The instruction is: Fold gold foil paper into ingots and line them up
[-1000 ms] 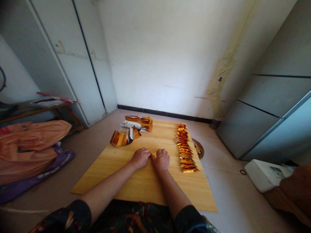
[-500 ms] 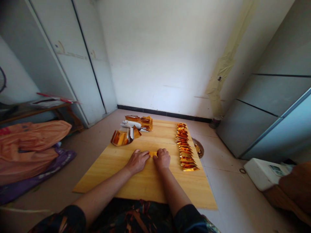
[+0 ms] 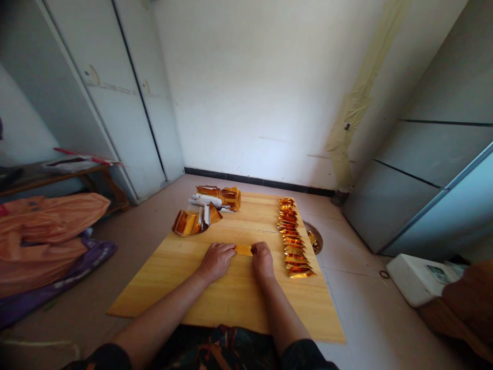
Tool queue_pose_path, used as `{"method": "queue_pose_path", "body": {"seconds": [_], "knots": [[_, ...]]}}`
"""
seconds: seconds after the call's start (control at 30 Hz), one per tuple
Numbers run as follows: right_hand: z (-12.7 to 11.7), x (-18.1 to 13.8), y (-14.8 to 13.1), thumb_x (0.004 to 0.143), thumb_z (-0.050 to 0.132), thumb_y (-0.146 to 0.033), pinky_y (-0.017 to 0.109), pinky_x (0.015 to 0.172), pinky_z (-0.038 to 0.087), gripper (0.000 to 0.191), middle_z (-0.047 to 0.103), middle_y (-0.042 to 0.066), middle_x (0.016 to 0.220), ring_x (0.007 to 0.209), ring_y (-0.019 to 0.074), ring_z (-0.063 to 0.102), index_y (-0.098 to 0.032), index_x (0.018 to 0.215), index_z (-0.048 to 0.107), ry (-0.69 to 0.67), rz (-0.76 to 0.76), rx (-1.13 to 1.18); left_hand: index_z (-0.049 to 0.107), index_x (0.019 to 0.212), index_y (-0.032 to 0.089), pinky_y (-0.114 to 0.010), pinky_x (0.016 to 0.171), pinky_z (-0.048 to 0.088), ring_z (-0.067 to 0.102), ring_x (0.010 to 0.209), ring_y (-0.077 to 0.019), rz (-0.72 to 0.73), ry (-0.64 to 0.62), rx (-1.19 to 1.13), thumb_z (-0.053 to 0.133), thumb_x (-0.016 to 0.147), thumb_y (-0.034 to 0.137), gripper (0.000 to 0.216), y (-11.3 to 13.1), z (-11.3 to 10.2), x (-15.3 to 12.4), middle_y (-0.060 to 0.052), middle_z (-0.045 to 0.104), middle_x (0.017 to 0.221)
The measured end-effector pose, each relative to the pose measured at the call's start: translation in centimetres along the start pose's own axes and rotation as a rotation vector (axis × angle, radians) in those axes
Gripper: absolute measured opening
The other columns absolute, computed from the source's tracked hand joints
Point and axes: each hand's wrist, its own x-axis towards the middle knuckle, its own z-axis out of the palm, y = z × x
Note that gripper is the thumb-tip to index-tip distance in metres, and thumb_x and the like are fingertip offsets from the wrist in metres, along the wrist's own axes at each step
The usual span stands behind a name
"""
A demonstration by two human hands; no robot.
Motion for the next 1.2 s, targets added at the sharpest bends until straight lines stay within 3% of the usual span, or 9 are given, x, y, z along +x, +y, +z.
{"method": "queue_pose_path", "body": {"seconds": [0.27, 0.83, 1.2], "knots": [[0.7, -0.4, -0.2, 0.07, 0.037, -0.001, 0.024, 0.073, 0.04, 0.028, 0.058, 0.006, 0.076, 0.078, 0.0169, 0.051, -0.017, 0.071, 0.059, 0.028, -0.072, -0.038, 0.063, 0.093, 0.023, -0.036, 0.086, 0.04, 0.053, 0.101, -0.0202, -0.003, 0.034, -0.031, 0.052, 0.078, 0.01, 0.022, -0.2, 0.3, -0.1, -0.004, 0.062, 0.113], [1.1, 2.5, 1.1, 0.068, 0.038, 0.001, 0.024, 0.072, 0.038, 0.027, 0.056, 0.004, 0.077, 0.076, 0.016, 0.049, -0.018, 0.072, 0.057, -0.014, -0.111, -0.06, 0.061, 0.096, 0.023, -0.039, 0.091, 0.041, 0.05, 0.104, -0.0212, -0.063, 0.027, -0.042, 0.05, 0.079, 0.009, 0.025, -0.3, 1.4, 1.9, -0.006, 0.059, 0.117], [0.8, 3.5, 0.9, 0.074, 0.039, -0.001, 0.024, 0.074, 0.038, 0.026, 0.058, 0.005, 0.078, 0.078, 0.0163, 0.051, -0.017, 0.075, 0.059, -0.019, -0.121, -0.078, 0.061, 0.096, 0.022, -0.038, 0.091, 0.04, 0.05, 0.107, -0.0211, -0.074, 0.023, -0.063, 0.05, 0.08, 0.01, 0.023, -0.7, 1.7, 2.6, -0.005, 0.058, 0.12]]}}
